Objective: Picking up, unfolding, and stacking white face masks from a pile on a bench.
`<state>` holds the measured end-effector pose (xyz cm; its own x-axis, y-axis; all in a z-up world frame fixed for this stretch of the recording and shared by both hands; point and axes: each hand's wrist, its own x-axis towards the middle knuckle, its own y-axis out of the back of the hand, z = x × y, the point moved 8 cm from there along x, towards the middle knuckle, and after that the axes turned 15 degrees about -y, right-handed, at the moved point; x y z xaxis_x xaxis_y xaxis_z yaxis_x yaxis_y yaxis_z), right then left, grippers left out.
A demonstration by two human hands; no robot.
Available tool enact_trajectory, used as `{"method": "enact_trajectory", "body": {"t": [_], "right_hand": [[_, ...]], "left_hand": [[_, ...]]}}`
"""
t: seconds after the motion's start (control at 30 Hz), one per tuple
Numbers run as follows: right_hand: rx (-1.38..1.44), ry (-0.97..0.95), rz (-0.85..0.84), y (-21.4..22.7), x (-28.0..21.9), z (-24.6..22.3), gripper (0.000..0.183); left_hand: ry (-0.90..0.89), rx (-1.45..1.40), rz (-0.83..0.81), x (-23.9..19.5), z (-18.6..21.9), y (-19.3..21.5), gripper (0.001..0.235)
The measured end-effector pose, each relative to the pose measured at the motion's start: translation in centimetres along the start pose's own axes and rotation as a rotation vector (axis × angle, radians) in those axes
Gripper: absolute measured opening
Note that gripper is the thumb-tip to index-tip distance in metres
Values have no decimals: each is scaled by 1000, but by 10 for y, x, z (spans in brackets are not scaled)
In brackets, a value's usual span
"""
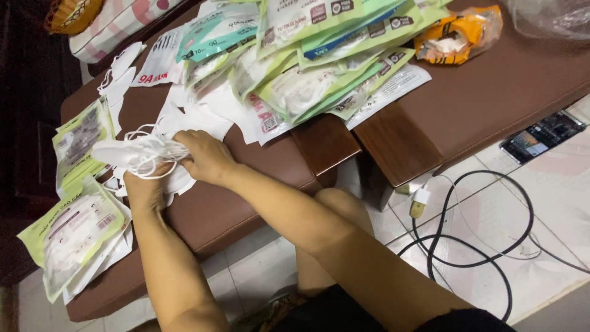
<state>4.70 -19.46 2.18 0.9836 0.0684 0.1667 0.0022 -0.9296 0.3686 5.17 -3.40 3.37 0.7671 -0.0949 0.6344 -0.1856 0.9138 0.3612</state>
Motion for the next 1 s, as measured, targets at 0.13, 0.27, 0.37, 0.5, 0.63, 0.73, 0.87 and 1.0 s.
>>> {"method": "enact_trajectory", "body": {"t": [0.13,0.27,0.37,0.5,0.63,0.73,0.87,1.0], "right_hand": [[34,14,39,0,-2,4,54],[36,17,1,3,4,4,61],[89,-22,13,2,-8,-6,64],[-111,-197,228,31,-9,-25,83],[286,-197,150,17,1,-7,92],[199,-292,91,5,4,-3,84],[315,-295,92,3,-2,-20,76],[455,-274,-67,-3,-25,-34,77]], "left_hand": [[51,-40,16,-7,-6,-9,53],[129,-65,78,-1,-13,-11,53],[211,-66,120,-7,-21,-14,52],[307,-66,158,-5,-37,5,52],[340,-218,289,-18,-30,13,51],[378,-322,242,-27,-44,8,55],[405,-381,121,-24,-13,24,62],[708,-584,-46,-23,45,59,81]]}}
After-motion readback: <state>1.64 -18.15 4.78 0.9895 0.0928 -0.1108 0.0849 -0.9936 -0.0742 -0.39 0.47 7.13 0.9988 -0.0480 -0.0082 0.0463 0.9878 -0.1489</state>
